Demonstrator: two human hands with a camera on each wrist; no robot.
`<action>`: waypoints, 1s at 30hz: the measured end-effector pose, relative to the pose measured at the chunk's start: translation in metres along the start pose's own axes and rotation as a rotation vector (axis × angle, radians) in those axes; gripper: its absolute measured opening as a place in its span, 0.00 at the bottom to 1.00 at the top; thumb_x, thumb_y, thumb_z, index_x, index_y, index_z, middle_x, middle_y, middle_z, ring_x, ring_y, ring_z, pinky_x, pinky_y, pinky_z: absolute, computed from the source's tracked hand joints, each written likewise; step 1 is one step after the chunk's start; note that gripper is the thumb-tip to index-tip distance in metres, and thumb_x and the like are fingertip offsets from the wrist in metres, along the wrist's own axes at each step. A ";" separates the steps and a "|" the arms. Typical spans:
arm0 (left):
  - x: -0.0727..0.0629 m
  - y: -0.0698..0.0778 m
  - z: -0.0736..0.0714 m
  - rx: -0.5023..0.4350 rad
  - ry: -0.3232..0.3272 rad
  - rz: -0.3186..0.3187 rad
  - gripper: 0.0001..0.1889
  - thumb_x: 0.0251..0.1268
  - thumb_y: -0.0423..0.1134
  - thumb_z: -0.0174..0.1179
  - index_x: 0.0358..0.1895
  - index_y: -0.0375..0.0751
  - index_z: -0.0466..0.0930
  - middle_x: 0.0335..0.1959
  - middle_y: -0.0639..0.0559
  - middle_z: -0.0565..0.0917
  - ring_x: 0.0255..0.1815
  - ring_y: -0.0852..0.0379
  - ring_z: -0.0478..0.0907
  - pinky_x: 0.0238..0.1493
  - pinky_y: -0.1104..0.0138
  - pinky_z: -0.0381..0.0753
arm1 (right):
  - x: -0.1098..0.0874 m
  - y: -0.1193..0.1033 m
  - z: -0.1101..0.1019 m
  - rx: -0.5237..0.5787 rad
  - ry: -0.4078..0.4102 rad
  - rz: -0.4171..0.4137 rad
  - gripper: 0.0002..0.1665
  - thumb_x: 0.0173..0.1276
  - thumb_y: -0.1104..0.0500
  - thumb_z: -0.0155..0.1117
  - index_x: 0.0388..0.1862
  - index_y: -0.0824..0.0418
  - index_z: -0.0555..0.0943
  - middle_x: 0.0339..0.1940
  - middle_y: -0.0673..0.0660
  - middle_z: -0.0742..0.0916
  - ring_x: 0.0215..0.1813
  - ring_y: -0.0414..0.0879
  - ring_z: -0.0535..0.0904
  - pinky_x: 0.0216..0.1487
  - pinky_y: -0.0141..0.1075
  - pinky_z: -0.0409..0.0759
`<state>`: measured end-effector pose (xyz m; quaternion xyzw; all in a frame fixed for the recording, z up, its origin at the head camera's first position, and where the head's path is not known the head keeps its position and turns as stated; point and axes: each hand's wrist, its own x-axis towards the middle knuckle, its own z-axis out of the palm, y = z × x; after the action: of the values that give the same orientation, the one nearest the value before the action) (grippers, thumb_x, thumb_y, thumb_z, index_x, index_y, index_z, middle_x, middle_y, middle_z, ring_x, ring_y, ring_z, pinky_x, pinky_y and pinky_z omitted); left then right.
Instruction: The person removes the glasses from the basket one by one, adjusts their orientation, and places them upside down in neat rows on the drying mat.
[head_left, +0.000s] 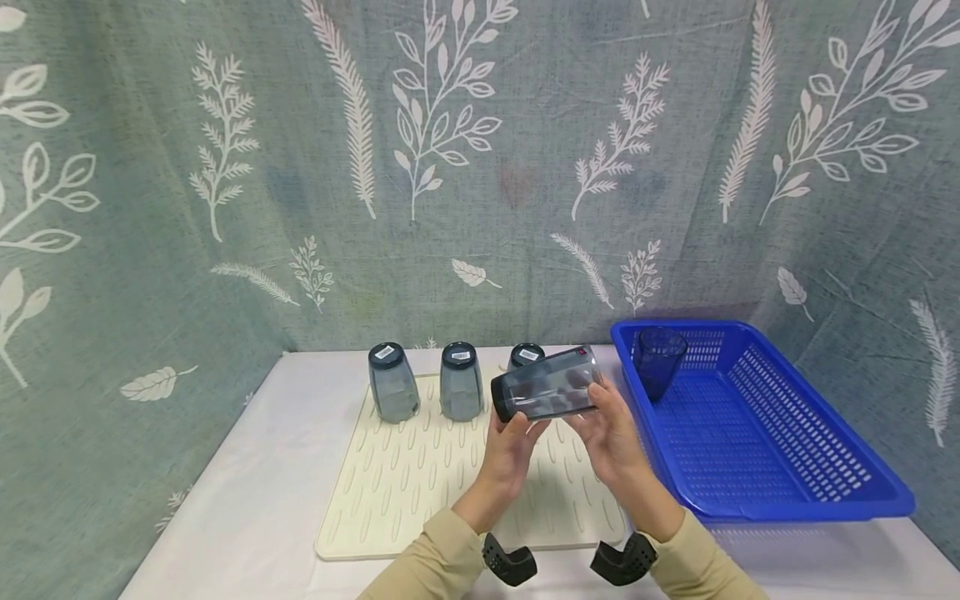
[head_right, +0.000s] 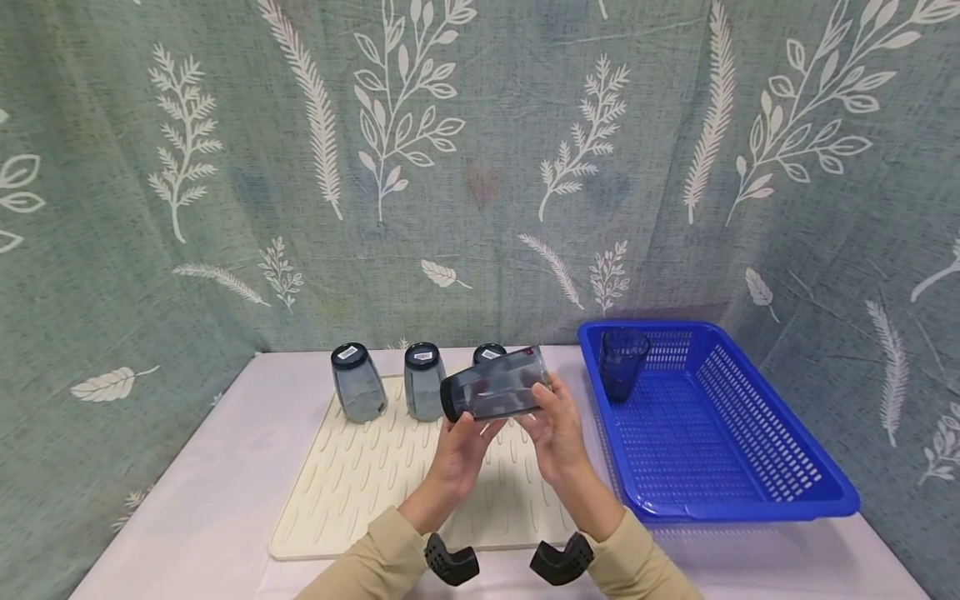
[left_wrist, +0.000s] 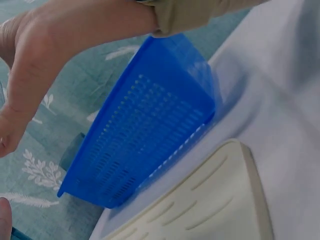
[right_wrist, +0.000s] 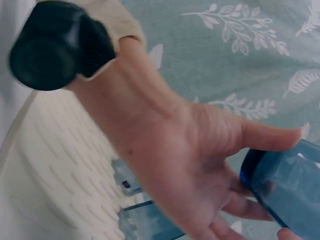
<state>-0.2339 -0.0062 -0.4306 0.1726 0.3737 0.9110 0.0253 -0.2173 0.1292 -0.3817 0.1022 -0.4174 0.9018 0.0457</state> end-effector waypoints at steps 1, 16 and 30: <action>0.001 0.001 0.000 -0.004 -0.003 0.005 0.33 0.48 0.49 0.68 0.58 0.54 0.62 0.53 0.56 0.75 0.56 0.58 0.72 0.63 0.55 0.66 | 0.000 0.001 0.000 -0.001 -0.005 0.001 0.14 0.66 0.62 0.49 0.47 0.50 0.77 0.42 0.47 0.84 0.48 0.40 0.79 0.47 0.39 0.80; 0.006 0.015 0.002 -0.054 0.029 0.067 0.28 0.46 0.51 0.68 0.52 0.60 0.67 0.50 0.59 0.77 0.53 0.60 0.73 0.62 0.58 0.66 | -0.004 0.012 -0.007 -0.179 -0.017 0.138 0.20 0.66 0.55 0.51 0.57 0.52 0.69 0.45 0.46 0.83 0.52 0.44 0.76 0.58 0.53 0.70; 0.009 0.027 -0.001 -0.098 0.116 0.036 0.27 0.43 0.49 0.70 0.50 0.57 0.69 0.48 0.58 0.77 0.51 0.59 0.75 0.59 0.57 0.70 | -0.006 0.015 -0.008 -0.282 -0.046 0.246 0.40 0.61 0.52 0.58 0.67 0.67 0.55 0.55 0.57 0.75 0.61 0.58 0.68 0.60 0.57 0.67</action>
<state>-0.2400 -0.0246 -0.4101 0.1249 0.3265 0.9369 -0.0043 -0.2155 0.1260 -0.3990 0.0635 -0.5498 0.8306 -0.0607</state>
